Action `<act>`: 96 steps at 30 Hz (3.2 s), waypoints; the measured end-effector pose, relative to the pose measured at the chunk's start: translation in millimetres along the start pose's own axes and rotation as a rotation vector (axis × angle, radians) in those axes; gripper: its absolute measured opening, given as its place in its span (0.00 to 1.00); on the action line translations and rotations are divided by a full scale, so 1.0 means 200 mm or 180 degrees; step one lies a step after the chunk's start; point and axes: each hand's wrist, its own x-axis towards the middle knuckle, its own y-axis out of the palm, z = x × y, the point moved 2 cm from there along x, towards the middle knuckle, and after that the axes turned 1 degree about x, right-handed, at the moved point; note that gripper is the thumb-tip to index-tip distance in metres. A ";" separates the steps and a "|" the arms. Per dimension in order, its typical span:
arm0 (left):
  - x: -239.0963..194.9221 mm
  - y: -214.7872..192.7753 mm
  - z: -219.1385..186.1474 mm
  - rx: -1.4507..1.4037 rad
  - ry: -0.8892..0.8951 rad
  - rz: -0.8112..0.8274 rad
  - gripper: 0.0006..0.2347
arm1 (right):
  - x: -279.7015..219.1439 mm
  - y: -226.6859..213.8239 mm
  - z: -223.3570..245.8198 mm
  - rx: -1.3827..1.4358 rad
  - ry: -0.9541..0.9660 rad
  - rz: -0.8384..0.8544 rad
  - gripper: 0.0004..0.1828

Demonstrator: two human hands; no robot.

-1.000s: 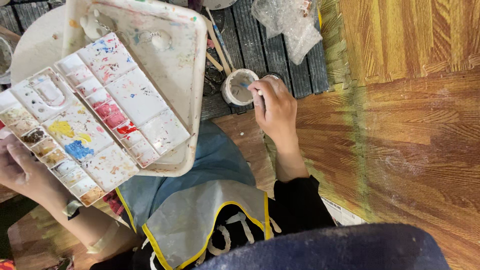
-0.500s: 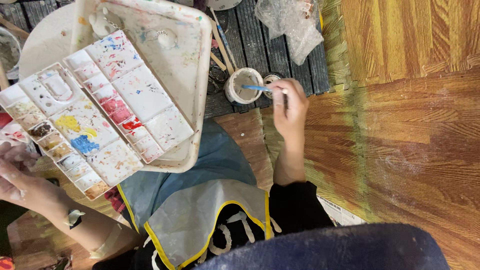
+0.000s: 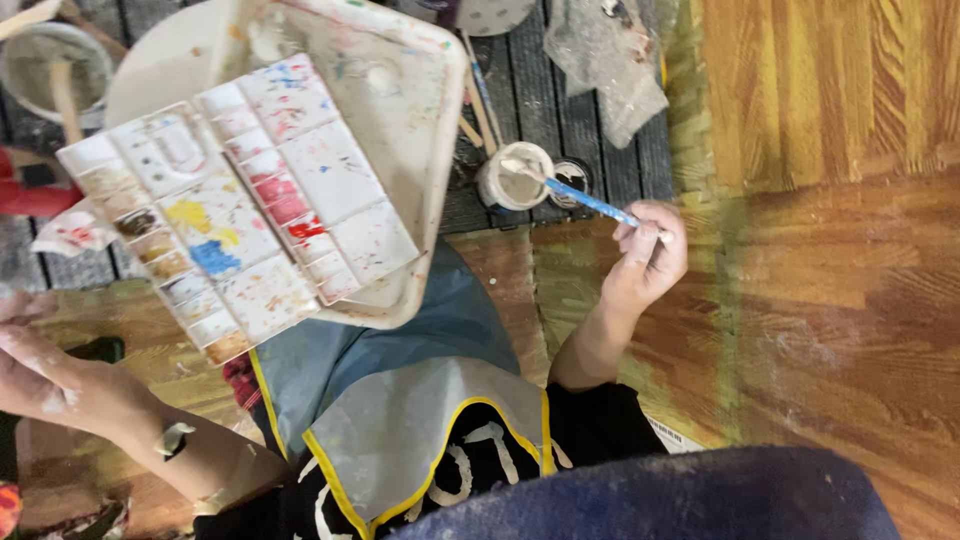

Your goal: The person prepares a small white ceramic ornament by handling it and a paintbrush. They open a red paint container, pour red paint into a palette, and use the brush to apply the paint to the ornament.

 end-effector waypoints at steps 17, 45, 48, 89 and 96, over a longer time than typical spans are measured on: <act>-0.13 0.24 -0.71 -0.0236 -0.0228 0.1926 0.12 | -0.45 0.71 0.12 0.0650 0.1056 0.1383 0.07; -0.23 0.63 -0.67 -0.2935 -0.2280 0.3957 0.37 | -0.36 0.67 0.23 -0.0356 0.0057 0.1932 0.10; -0.23 0.62 -0.68 -0.2843 -0.2288 0.3959 0.37 | -0.36 0.67 0.22 -0.0281 -0.0040 0.1901 0.10; -0.21 0.61 -0.70 -0.2757 -0.2221 0.3923 0.37 | -0.36 0.70 0.22 -0.0384 -0.0171 0.1937 0.13; -0.21 0.61 -0.69 -0.2751 -0.2222 0.3947 0.37 | -0.39 0.70 0.17 -0.0241 -0.0136 0.1620 0.10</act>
